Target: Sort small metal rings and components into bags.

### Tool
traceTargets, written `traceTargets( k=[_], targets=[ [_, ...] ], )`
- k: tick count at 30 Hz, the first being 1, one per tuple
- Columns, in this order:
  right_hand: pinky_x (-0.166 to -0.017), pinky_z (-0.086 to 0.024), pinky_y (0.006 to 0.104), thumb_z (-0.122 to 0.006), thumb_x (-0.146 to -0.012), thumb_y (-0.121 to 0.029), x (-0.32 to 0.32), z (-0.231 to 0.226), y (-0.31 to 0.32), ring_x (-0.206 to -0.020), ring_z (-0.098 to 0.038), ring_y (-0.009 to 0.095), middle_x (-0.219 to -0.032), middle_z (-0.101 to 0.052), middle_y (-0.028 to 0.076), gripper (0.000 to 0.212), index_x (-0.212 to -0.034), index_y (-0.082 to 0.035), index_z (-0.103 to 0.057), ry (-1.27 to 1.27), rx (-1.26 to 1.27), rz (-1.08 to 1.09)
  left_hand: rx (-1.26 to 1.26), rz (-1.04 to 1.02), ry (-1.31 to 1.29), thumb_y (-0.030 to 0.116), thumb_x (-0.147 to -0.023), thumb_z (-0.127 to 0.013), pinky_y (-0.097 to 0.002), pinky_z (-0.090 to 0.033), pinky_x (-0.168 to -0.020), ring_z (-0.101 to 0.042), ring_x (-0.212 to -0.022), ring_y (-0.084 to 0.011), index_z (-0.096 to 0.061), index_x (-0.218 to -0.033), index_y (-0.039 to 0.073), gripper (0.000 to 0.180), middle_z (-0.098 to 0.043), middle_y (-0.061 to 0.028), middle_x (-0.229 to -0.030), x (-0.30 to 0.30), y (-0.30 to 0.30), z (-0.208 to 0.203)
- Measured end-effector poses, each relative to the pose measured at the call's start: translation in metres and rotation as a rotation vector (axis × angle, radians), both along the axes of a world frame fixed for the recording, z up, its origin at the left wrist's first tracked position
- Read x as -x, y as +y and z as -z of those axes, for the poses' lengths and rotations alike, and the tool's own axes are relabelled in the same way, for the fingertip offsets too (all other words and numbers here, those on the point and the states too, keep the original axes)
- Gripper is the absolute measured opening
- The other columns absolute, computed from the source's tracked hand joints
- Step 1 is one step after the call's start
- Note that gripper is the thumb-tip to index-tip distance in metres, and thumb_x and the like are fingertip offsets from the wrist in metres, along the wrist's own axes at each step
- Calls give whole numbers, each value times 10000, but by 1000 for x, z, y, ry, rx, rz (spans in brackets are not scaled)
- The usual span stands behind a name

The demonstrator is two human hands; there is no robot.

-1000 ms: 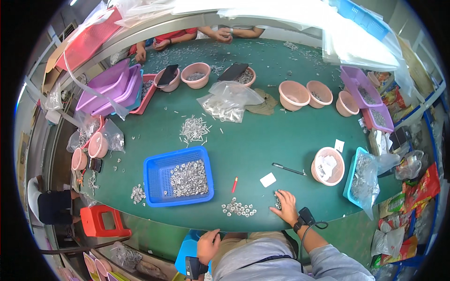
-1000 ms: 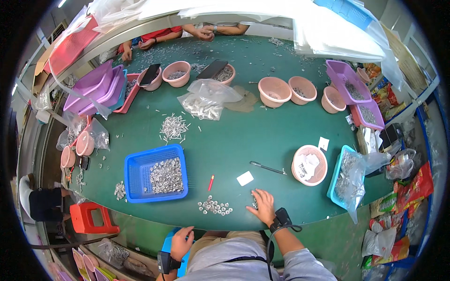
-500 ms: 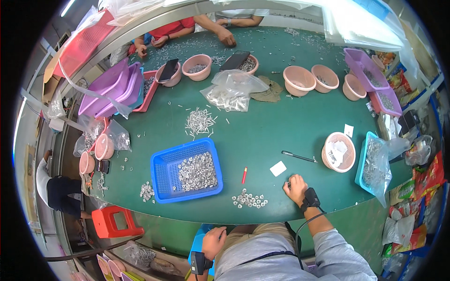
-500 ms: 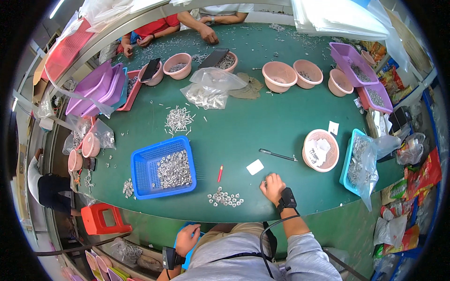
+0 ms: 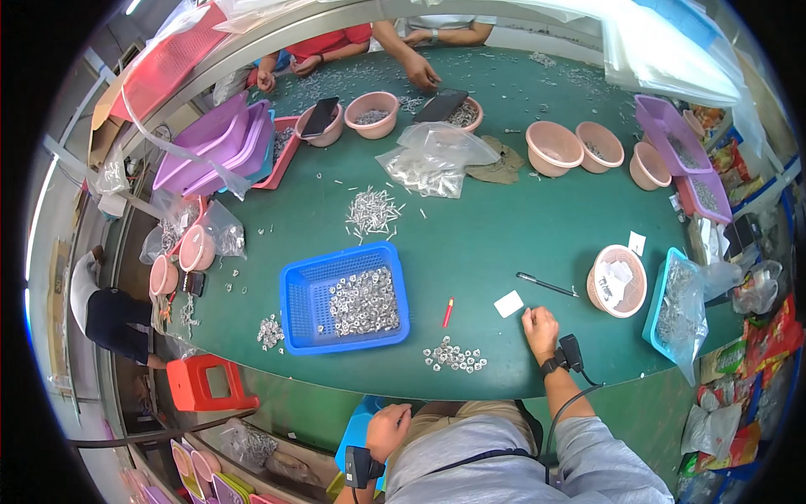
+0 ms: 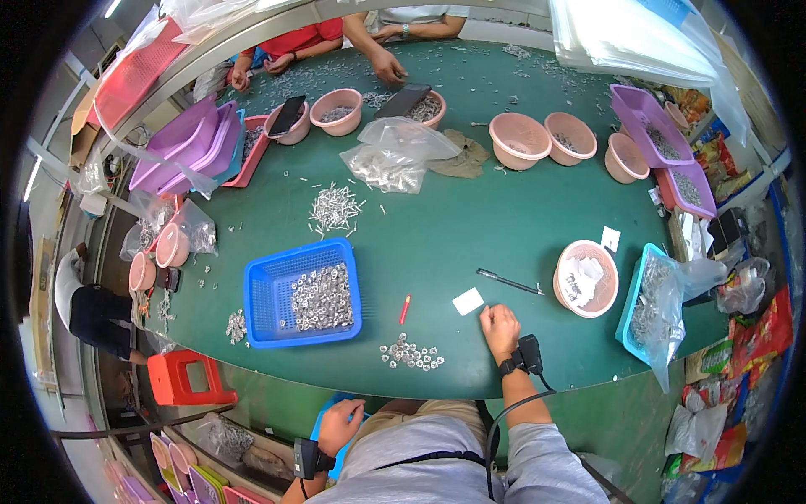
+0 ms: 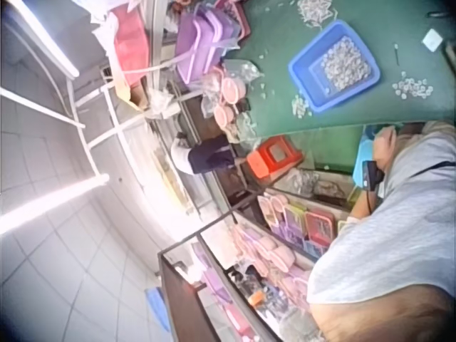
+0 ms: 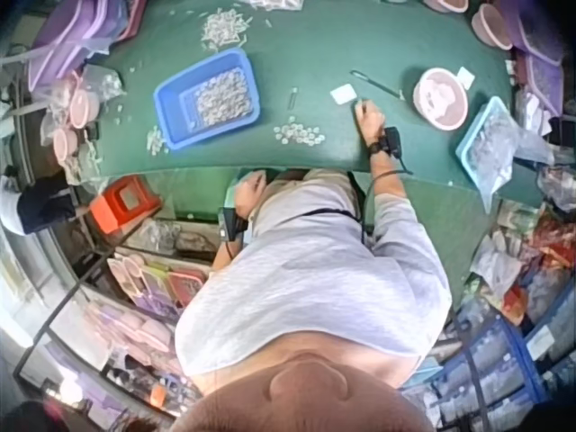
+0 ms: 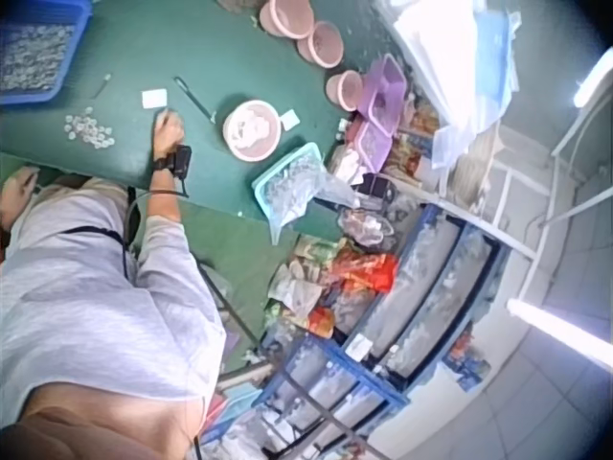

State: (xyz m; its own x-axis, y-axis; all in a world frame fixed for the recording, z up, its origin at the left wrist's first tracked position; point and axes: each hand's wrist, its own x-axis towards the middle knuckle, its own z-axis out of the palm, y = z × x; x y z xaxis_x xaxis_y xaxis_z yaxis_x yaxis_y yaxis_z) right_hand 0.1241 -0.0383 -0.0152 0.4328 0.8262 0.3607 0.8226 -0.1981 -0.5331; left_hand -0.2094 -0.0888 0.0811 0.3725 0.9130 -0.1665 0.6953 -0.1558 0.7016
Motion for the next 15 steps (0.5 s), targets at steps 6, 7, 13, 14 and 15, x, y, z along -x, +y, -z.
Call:
traceTargets(
  k=[6,7,13,14,15],
  targets=[
    [-656,-383,348,-583,-640,-119,10,-21,21,-732,-486,232,-701,-526,48,151,-577,-66,-456,-45,191,-78,74,7,-49,110,-723,-512,-331,-430,-653,-539,-745,-279,-554,-871,11,183,-562,-140,-813,-16,8,2],
    [-716,-354,360,-582,-639,-128,14,-28,19,-772,-477,234,-728,-535,45,119,-605,-67,-486,-56,103,-136,73,-2,-47,110,-723,-512,-331,-430,-653,-539,-745,-279,-554,-871,11,183,-562,-140,-813,-20,12,3],
    [-860,-307,366,-641,-600,-142,52,-57,-21,-980,-381,287,-1065,-434,108,468,-1030,-72,-472,287,349,-575,-159,212,53,297,-634,-638,-385,-273,-895,-335,-1085,-297,-379,-1150,68,621,-360,-129,-1183,-64,59,38],
    [-858,-324,362,-659,-588,-148,60,-62,-23,-996,-358,317,-1118,-377,133,593,-1122,-86,-408,331,393,-687,-163,275,62,337,-613,-649,-409,-243,-914,-298,-1117,-296,-352,-1175,82,685,-321,-125,-1217,-71,69,42],
    [-858,-324,362,-659,-588,-148,67,-62,-26,-996,-358,317,-1118,-377,133,593,-1122,-86,-408,331,402,-678,-155,281,55,337,-613,-649,-409,-243,-914,-298,-1117,-296,-352,-1175,82,685,-321,-125,-1217,-76,75,45]
  ],
)
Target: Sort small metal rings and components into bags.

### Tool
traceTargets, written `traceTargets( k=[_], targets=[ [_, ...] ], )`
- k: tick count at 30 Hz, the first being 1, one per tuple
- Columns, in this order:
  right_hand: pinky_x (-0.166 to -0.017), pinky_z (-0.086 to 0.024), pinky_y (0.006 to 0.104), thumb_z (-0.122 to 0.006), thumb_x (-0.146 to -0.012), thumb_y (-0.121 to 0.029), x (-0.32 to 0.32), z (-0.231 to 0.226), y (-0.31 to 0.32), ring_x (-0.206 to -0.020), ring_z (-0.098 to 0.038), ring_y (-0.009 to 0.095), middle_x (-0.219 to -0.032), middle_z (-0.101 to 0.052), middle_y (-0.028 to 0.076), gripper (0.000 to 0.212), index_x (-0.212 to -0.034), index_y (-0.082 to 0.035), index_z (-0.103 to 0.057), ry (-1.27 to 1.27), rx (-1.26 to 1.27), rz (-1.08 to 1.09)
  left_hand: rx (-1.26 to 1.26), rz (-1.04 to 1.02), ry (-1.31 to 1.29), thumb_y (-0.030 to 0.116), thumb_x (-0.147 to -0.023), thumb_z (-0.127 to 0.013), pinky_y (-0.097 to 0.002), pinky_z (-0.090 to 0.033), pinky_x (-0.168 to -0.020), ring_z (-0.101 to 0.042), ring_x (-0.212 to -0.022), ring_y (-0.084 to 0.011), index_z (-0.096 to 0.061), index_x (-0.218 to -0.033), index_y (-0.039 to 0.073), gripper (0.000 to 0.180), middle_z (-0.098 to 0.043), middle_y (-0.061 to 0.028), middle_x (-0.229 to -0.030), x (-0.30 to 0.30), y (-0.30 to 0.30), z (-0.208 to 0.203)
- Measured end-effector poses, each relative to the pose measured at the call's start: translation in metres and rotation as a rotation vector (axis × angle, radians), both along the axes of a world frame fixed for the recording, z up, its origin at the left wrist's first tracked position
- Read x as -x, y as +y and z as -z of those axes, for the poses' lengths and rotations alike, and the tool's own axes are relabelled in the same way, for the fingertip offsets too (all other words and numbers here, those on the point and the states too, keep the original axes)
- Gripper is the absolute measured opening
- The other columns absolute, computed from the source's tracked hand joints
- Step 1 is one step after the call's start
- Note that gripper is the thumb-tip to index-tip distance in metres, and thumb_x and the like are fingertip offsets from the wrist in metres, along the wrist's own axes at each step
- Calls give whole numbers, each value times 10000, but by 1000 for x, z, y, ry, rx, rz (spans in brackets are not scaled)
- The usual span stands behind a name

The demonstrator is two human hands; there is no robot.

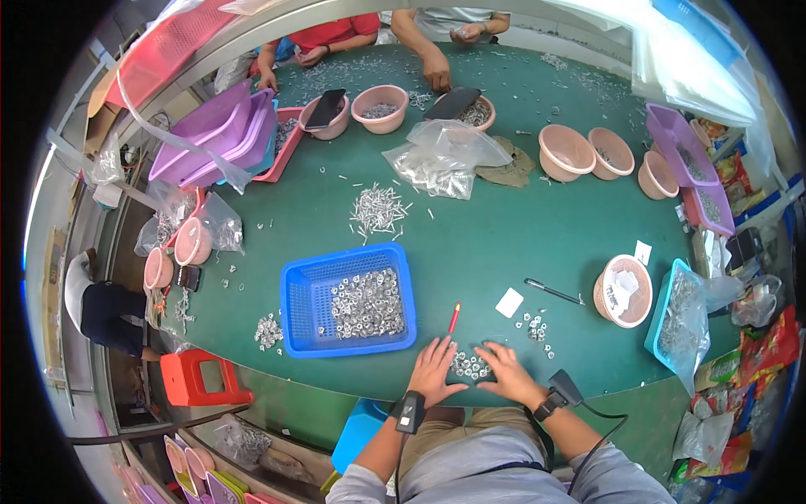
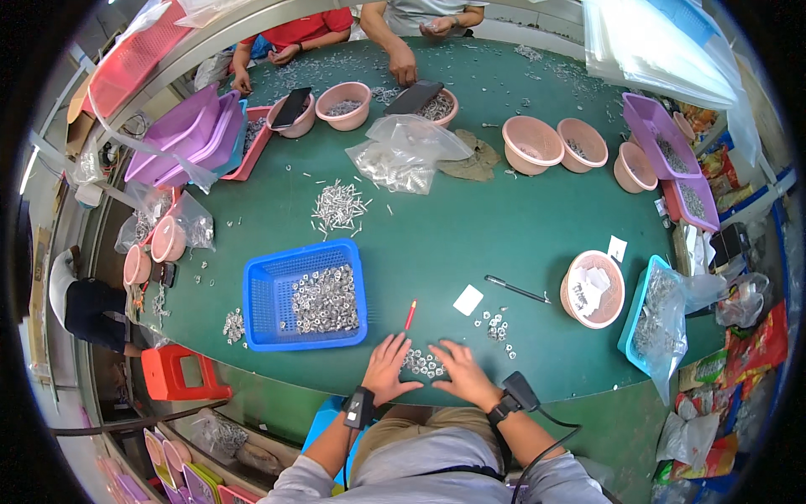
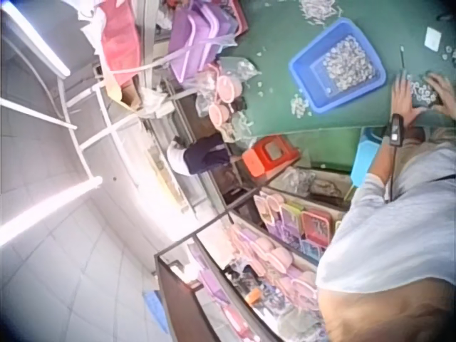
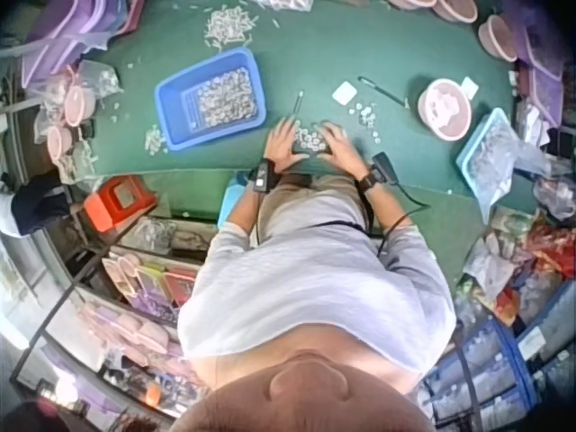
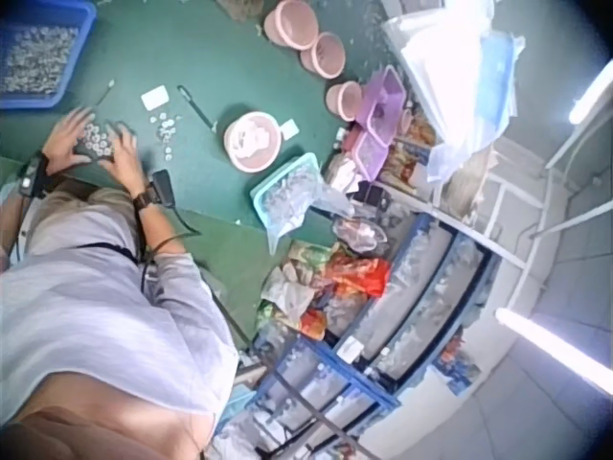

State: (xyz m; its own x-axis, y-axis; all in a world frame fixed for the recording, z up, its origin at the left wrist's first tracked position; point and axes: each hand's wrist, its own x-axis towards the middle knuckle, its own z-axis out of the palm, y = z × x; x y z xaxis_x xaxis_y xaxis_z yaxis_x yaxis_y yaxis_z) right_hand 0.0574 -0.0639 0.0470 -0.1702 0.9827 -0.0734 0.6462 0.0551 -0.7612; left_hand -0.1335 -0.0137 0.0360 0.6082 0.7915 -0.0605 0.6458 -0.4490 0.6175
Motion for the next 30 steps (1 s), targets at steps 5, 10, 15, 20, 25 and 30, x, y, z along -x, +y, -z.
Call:
traceTargets(
  k=[5,10,15,20,25,30],
  targets=[
    [-786,-367,371,-601,-636,-69,10,15,3,-937,-392,318,-1044,-400,142,481,-1079,-52,-414,-112,-9,-76,-113,310,29,417,-646,-590,-391,-284,-867,-353,-1053,-251,-430,-1077,84,568,-393,-103,-1120,-10,21,26],
    [-713,-400,358,-561,-663,-35,8,22,5,-845,-454,320,-908,-452,152,331,-975,-18,-452,-61,35,20,-258,361,47,359,-704,-551,-333,-380,-713,-469,-797,-201,-517,-764,67,300,-490,-58,-828,-12,23,40],
    [-619,-427,325,-571,-677,-37,12,32,7,-696,-523,270,-763,-523,131,193,-859,-1,-520,24,22,226,-570,412,-101,216,-711,-560,-264,-413,-482,-484,-559,-172,-482,-616,78,184,-458,-18,-597,-11,27,46],
    [-559,-407,198,-585,-720,-65,3,27,11,-636,-492,69,-749,-553,60,197,-896,10,-535,582,433,617,-110,-125,-447,139,-751,-513,-244,-386,-441,-436,-469,-135,-496,-663,56,122,-419,-29,-533,-24,9,35],
    [-578,-421,213,-575,-725,-41,9,-18,31,-663,-505,91,-778,-550,44,191,-898,23,-527,873,415,744,1470,-823,-1365,133,-761,-475,-216,-283,-377,-358,-432,-115,-484,-792,7,130,-386,-41,-523,-32,15,0],
    [-566,-422,239,-586,-708,-56,48,-44,47,-662,-522,120,-761,-558,53,154,-859,-43,-555,770,330,551,1758,-739,-1586,160,-757,-446,-253,-378,-411,-457,-479,-152,-496,-758,-11,178,-486,-73,-598,-48,19,-1]
  ],
)
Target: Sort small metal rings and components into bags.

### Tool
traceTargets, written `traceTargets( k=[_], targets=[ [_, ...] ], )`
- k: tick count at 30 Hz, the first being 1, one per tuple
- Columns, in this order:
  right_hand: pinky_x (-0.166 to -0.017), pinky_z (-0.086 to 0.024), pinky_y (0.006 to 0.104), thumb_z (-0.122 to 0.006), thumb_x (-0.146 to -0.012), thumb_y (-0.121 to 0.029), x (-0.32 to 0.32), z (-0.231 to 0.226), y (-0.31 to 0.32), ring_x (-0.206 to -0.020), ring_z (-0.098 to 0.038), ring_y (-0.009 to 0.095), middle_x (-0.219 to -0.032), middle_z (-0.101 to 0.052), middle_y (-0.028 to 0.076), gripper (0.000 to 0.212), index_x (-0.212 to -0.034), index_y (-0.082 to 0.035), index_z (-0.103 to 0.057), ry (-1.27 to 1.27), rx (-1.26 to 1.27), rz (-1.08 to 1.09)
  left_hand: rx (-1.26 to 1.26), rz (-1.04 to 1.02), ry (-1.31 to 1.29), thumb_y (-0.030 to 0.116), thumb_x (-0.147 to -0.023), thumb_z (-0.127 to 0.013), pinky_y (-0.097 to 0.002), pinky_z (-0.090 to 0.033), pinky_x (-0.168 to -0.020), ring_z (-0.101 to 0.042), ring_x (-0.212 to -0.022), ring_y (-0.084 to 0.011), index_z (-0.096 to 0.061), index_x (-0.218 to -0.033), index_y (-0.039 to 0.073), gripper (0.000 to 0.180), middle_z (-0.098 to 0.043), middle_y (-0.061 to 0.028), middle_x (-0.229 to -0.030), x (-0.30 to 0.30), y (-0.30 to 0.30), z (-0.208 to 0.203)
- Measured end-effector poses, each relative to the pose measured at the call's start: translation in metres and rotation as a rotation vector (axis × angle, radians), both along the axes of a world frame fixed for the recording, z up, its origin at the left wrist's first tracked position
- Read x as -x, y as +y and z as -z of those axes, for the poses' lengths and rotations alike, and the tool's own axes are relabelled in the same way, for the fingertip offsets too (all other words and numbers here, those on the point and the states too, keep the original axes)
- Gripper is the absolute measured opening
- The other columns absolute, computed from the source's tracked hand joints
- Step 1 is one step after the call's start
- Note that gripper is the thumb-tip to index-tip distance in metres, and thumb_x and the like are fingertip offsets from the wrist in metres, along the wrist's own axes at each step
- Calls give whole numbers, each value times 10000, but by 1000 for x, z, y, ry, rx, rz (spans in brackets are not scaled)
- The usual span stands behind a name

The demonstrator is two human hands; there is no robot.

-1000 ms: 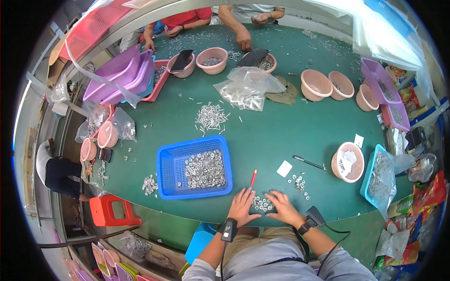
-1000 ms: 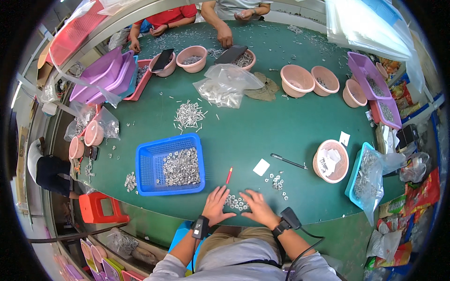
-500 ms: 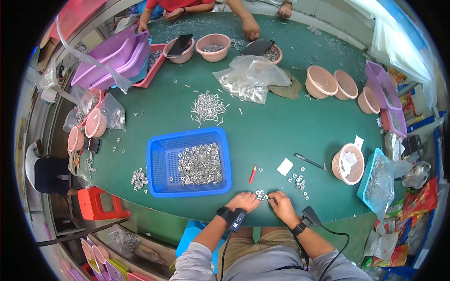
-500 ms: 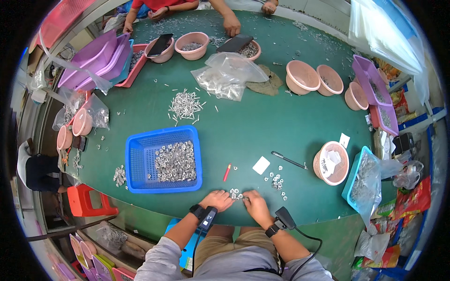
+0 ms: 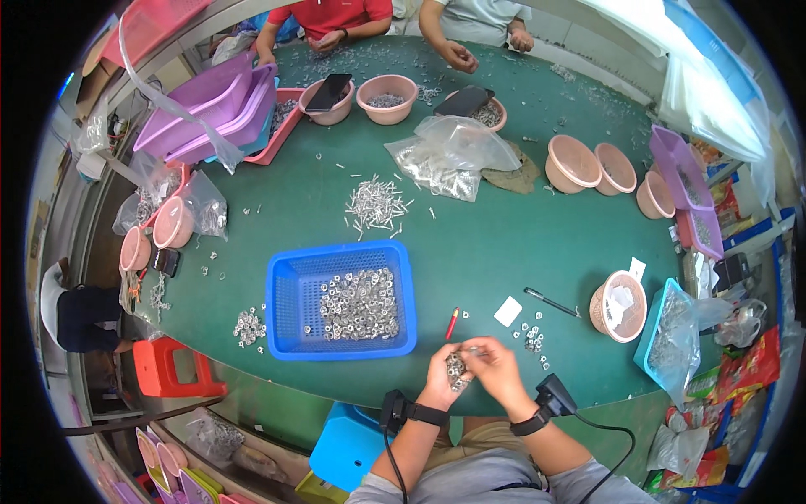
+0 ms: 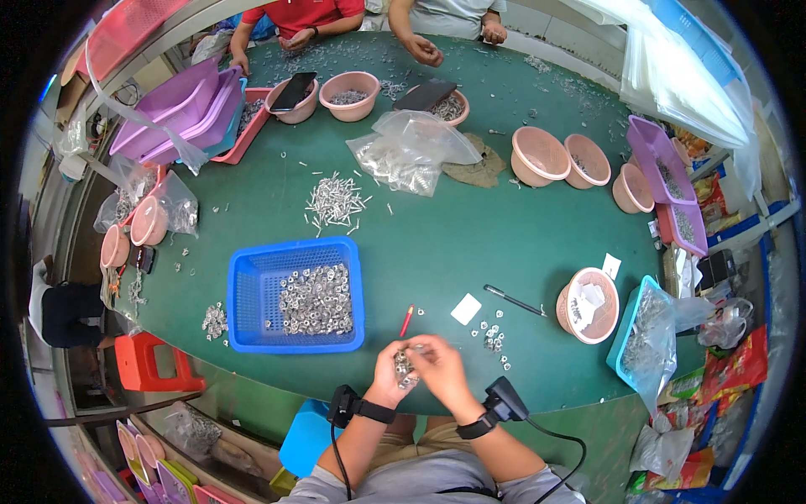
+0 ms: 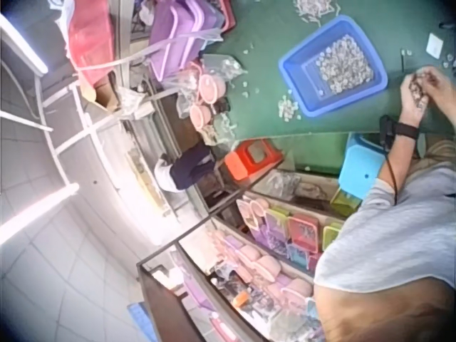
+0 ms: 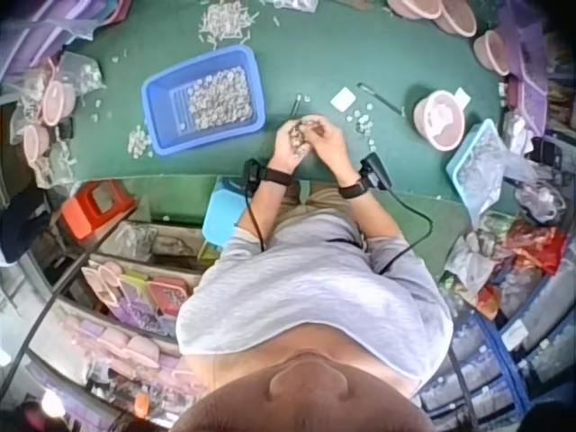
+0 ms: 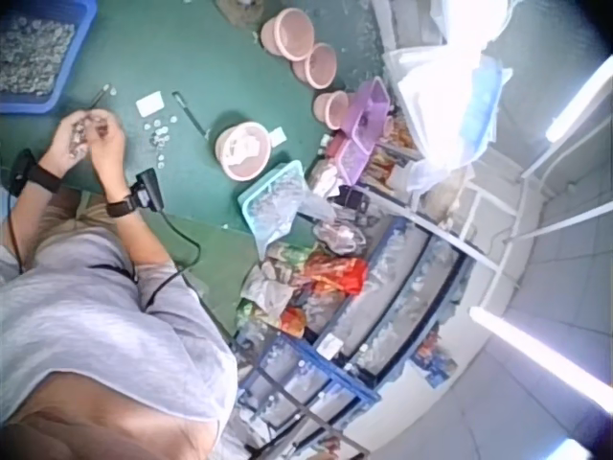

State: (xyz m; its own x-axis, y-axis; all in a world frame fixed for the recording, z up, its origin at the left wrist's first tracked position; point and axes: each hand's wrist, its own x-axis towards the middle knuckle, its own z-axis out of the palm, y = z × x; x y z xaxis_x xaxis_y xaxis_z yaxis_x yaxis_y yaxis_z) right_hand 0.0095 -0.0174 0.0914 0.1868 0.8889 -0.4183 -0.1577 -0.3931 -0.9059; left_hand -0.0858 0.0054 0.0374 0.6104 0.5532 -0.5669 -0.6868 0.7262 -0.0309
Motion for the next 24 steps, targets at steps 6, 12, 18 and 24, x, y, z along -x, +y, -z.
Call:
traceTargets(
  k=[6,12,18,24],
  targets=[
    [-630,-413,323,-591,-658,-66,-1,8,0,-697,-515,249,-761,-556,99,171,-822,-33,-557,-595,-255,-226,118,77,-96,178,-741,-473,-260,-423,-464,-509,-562,-168,-507,-713,1,182,-525,-82,-651,25,2,33],
    [-764,-368,355,-619,-632,-62,-14,53,-13,-917,-403,294,-991,-420,145,414,-1015,-58,-460,-874,-216,-510,315,1,266,218,-729,-488,-329,-460,-572,-511,-597,-230,-513,-729,22,197,-522,-107,-666,38,3,8],
    [-727,-403,323,-626,-616,-35,-14,74,-8,-791,-481,259,-846,-480,128,353,-934,7,-479,-960,-370,-511,194,128,323,214,-711,-499,-339,-470,-602,-536,-629,-235,-527,-692,24,193,-534,-101,-646,42,-2,18],
    [-548,-464,239,-570,-685,-2,-19,81,-11,-639,-564,158,-765,-546,107,156,-822,25,-501,-476,-60,-231,106,297,386,218,-701,-507,-358,-471,-656,-554,-700,-255,-545,-733,26,198,-562,-88,-706,22,-4,15]
  ],
)
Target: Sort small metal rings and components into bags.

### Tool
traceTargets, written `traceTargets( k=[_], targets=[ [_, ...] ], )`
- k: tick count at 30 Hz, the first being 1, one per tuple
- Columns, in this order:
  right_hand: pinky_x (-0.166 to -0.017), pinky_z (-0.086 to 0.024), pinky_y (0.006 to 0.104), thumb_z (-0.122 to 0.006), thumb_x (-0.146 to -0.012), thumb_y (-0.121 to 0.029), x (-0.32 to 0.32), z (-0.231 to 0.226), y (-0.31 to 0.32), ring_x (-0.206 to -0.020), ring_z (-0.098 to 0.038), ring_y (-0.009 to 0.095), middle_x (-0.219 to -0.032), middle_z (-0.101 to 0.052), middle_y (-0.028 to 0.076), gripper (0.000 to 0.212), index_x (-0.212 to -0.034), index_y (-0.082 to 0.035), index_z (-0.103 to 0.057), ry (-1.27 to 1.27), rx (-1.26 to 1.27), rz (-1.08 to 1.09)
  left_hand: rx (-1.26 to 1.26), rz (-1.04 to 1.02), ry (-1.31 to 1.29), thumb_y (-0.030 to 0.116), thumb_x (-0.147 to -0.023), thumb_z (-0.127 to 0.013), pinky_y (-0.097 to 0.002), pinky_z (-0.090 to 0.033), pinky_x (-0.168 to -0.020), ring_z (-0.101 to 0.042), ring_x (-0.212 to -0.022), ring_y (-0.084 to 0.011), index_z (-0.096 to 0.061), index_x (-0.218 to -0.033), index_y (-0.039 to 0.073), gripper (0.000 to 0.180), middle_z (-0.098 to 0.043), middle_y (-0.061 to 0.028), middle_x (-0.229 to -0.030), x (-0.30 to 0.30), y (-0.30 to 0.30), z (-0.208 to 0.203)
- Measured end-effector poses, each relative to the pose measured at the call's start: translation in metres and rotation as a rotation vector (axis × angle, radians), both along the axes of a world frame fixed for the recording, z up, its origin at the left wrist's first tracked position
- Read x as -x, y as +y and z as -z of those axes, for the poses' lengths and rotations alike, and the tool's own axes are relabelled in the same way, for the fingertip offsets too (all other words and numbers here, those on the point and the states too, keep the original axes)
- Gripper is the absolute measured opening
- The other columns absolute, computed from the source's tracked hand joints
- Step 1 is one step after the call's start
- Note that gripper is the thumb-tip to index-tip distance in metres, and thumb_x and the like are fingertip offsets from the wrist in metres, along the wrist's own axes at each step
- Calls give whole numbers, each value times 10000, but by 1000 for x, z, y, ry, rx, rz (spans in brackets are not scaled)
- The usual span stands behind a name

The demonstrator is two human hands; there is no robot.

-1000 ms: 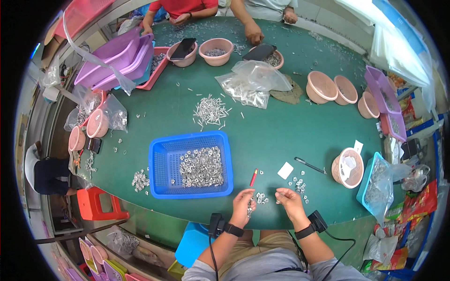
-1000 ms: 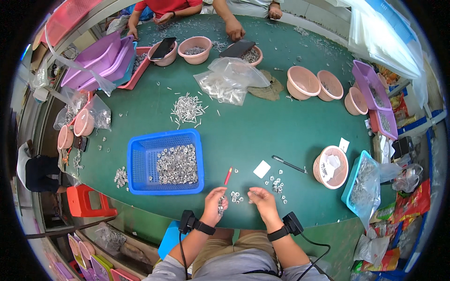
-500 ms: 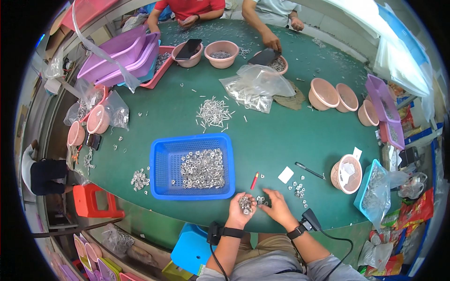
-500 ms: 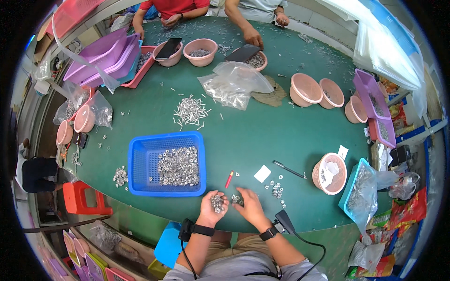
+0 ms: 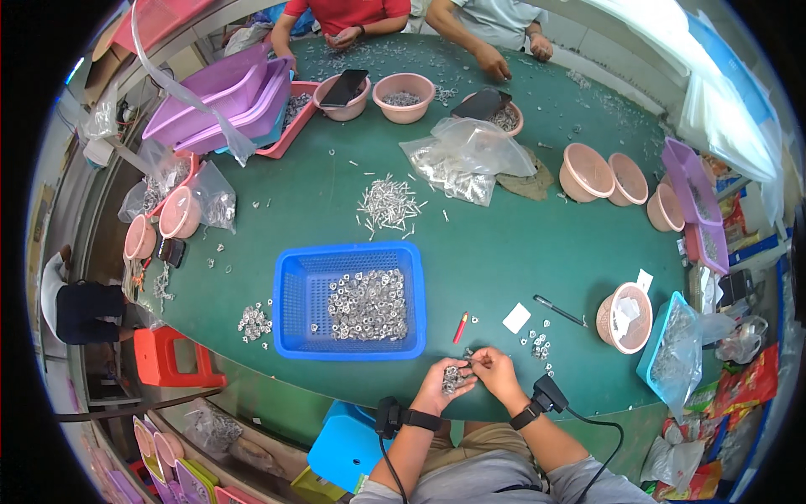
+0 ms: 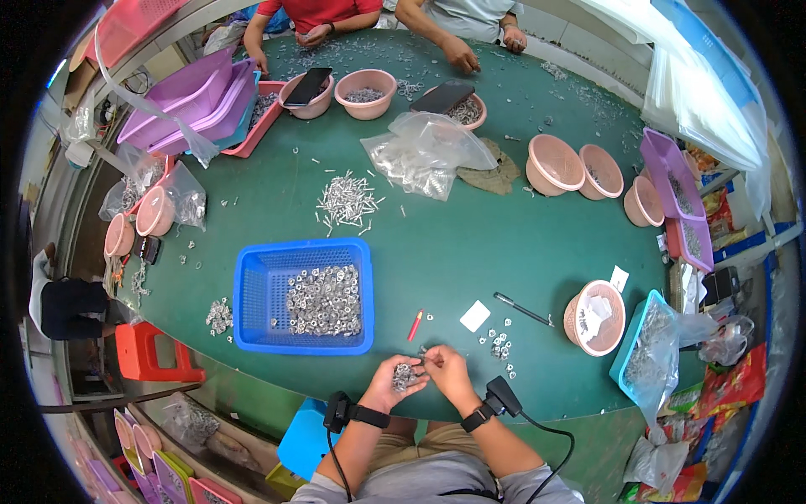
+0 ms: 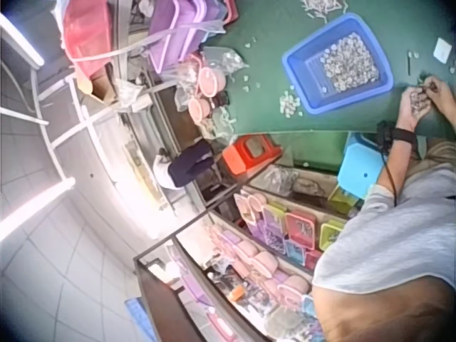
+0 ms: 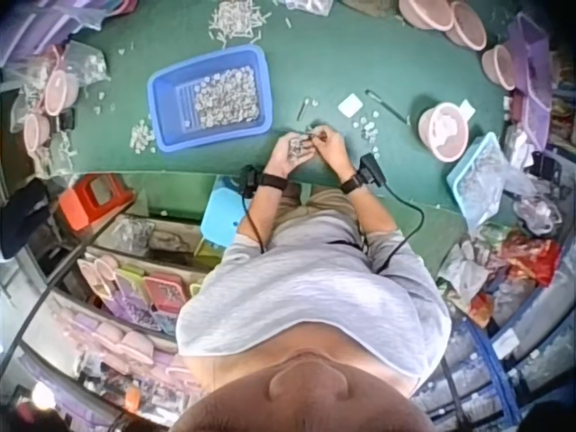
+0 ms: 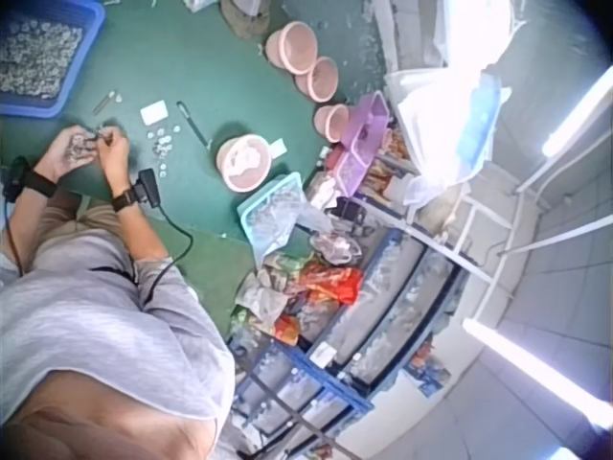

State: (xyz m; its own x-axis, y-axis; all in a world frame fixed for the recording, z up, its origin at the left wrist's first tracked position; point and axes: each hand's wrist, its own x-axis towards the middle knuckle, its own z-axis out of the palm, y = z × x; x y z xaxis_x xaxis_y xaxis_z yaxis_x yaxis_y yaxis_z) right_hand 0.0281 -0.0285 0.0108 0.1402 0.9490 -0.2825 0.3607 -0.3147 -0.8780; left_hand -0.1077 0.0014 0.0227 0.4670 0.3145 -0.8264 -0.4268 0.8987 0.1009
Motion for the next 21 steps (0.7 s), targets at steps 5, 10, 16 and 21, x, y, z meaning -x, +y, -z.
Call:
traceTargets(
  k=[5,10,16,21],
  targets=[
    [-634,-451,286,-611,-654,-39,9,-34,2,-706,-549,217,-807,-547,122,269,-896,0,-500,488,146,96,-8,-44,-42,213,-703,-504,-296,-434,-524,-551,-633,-216,-548,-720,50,170,-561,-69,-692,6,-2,12],
    [-823,-328,368,-669,-606,-118,3,-34,10,-992,-335,291,-1093,-363,139,523,-1075,-78,-442,-312,-94,-185,-26,-154,-22,201,-709,-495,-231,-326,-381,-539,-573,-191,-531,-666,66,146,-536,-52,-624,25,0,4],
    [-716,-384,349,-643,-605,-65,6,-8,8,-834,-429,296,-901,-427,136,318,-882,-31,-490,-418,-272,-401,-89,-28,63,207,-719,-491,-264,-383,-476,-541,-608,-187,-539,-686,68,150,-553,-56,-665,43,0,-2],
    [-575,-422,298,-608,-614,-16,6,-8,11,-624,-496,216,-766,-471,116,202,-785,-7,-501,-160,-101,-129,-116,25,41,233,-730,-496,-296,-426,-591,-553,-672,-200,-554,-753,72,173,-569,-62,-726,31,-6,2]
  ],
)
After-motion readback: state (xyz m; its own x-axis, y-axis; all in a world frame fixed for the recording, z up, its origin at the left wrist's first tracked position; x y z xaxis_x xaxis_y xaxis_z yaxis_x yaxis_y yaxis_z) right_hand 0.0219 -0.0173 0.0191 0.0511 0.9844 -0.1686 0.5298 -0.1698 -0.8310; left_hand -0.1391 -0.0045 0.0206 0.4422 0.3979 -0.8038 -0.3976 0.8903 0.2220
